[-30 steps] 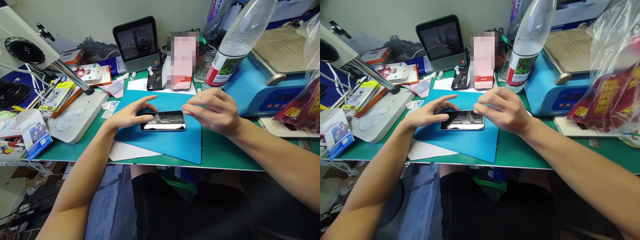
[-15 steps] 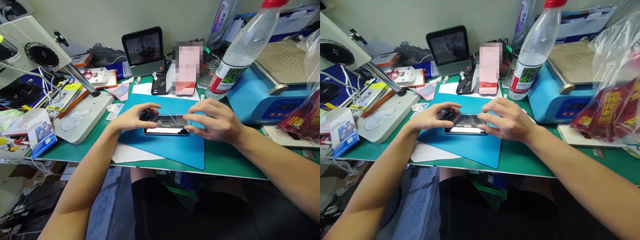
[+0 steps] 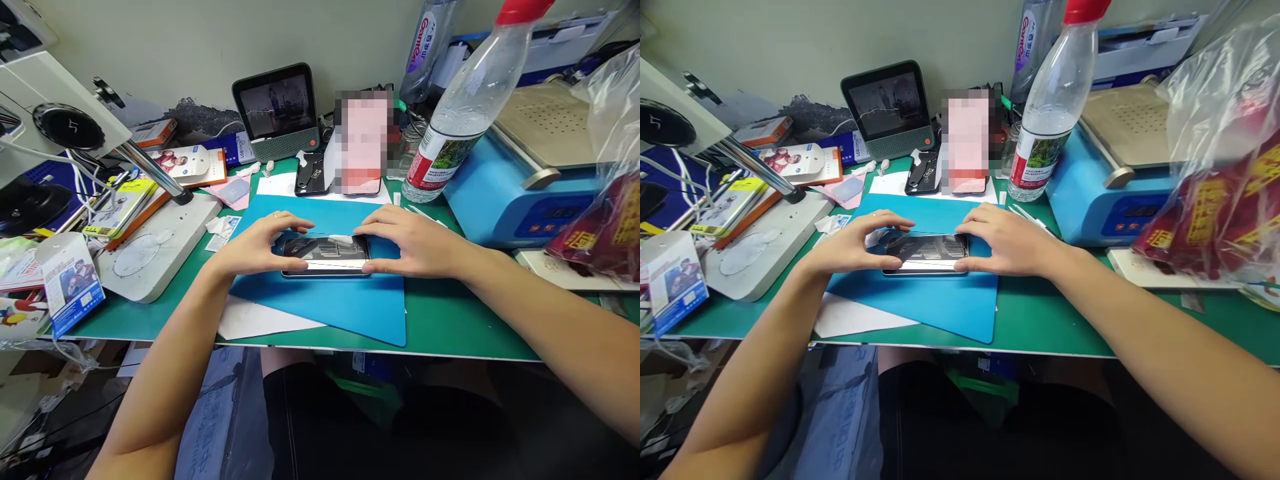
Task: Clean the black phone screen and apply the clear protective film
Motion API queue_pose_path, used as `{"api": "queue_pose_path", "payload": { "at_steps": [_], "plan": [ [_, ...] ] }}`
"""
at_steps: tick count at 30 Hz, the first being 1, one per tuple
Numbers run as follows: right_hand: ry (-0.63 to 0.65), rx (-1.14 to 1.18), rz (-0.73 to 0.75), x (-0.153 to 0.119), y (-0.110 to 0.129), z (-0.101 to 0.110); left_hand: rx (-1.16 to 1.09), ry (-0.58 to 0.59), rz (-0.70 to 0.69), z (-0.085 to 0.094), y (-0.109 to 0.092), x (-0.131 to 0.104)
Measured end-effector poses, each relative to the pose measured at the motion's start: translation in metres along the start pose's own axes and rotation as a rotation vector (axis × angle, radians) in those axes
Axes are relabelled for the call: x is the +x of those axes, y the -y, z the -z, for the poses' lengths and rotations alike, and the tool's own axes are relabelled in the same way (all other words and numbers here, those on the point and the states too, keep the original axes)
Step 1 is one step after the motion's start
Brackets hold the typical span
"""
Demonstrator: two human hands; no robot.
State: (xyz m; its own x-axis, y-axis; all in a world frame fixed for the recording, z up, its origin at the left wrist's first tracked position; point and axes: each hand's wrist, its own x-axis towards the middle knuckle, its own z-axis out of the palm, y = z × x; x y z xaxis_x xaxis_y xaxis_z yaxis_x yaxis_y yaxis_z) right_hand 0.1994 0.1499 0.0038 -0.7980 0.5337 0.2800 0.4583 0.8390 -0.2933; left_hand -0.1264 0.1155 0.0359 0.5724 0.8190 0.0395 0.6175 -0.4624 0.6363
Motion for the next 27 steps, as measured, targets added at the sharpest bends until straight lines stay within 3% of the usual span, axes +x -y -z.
{"api": "queue_pose_path", "payload": {
  "at_steps": [10, 27],
  "plan": [
    [0.048, 0.064, 0.007, -0.003, -0.002, 0.001, 0.094, 0.047, -0.011, -0.005, -0.007, 0.0],
    [-0.026, 0.002, 0.086, -0.003, 0.0, 0.005, 0.301, 0.072, -0.094, -0.007, -0.012, -0.003]
  ]
}}
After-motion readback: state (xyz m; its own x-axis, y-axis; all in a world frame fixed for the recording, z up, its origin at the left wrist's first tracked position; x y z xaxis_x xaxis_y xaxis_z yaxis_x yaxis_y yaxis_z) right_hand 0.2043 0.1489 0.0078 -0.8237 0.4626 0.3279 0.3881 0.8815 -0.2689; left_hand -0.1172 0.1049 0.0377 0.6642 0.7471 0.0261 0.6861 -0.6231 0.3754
